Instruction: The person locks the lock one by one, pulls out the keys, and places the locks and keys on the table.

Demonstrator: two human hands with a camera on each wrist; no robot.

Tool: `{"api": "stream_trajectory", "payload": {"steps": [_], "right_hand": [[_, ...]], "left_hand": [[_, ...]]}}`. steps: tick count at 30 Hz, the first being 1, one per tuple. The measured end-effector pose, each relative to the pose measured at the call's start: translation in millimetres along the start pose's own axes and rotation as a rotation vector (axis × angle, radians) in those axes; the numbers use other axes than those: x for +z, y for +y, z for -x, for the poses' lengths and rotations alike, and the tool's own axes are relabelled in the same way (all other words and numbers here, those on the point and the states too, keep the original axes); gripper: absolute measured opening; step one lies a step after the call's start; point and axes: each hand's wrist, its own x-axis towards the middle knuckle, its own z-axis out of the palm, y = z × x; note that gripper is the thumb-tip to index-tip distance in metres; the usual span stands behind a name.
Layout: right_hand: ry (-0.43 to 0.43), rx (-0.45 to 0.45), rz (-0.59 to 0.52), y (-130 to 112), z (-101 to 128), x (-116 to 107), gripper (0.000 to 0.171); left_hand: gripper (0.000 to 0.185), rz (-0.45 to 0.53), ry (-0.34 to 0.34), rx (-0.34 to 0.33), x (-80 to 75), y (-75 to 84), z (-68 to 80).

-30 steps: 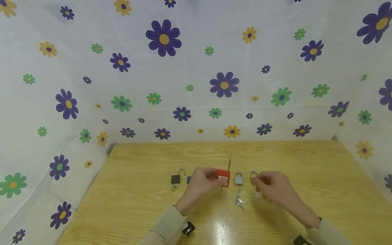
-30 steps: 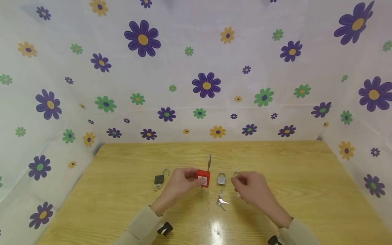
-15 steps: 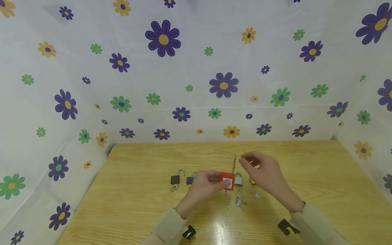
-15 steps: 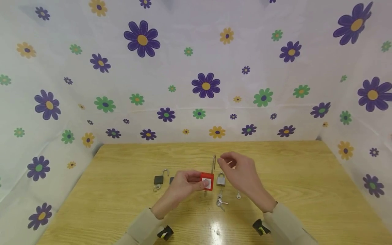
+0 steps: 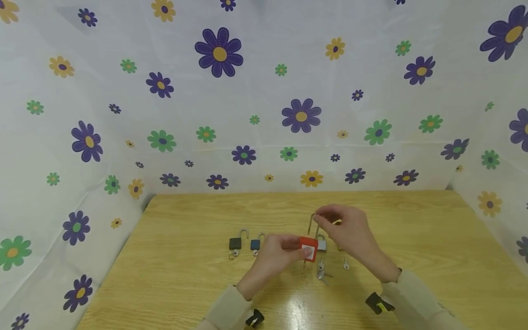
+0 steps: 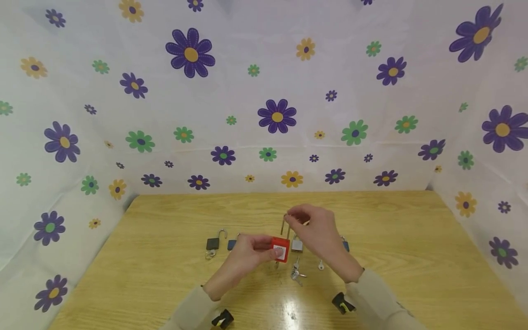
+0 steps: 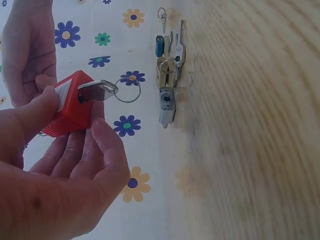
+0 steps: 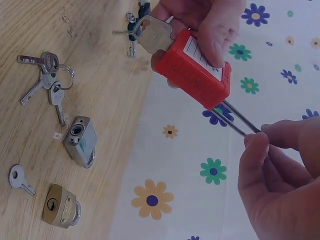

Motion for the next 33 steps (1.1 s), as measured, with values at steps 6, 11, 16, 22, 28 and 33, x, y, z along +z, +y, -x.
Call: {"api": "stream_trajectory", "payload": {"steps": [6,11,16,22,28,33], "right_hand": [[0.012,-0.082,-0.003,-3.6,-2.4,3.5,0.011],[0.015,-0.113,-0.028,-6.5,-3.5,4.6,0.011],[0.016,-0.156,-0.058,-8.8,-2.0,5.4,0.011],[0.025,-0.170,-0.065,-9.6,3.1,6.1,0.011],[0.020,-0.155,-0.062,-8.8,5.1,6.1,0.012],[0.015,-0.174,-0.065,-9.5,4.4,7.4,0.013]], "left_hand": [[0.032,0.033,0.004,0.004,-3.5,0.9,2.0],[0.030,0.085,-0.007,0.010,-6.1,2.6,4.5],[0.029,0.087,-0.004,0.025,-8.4,2.9,7.4],[0.028,0.086,-0.005,0.035,-7.1,0.0,9.4],[0.028,0.111,-0.001,0.012,-5.0,-1.6,11.1],[0.029,0.121,0.002,0.002,-6.5,-1.1,12.7]]}}
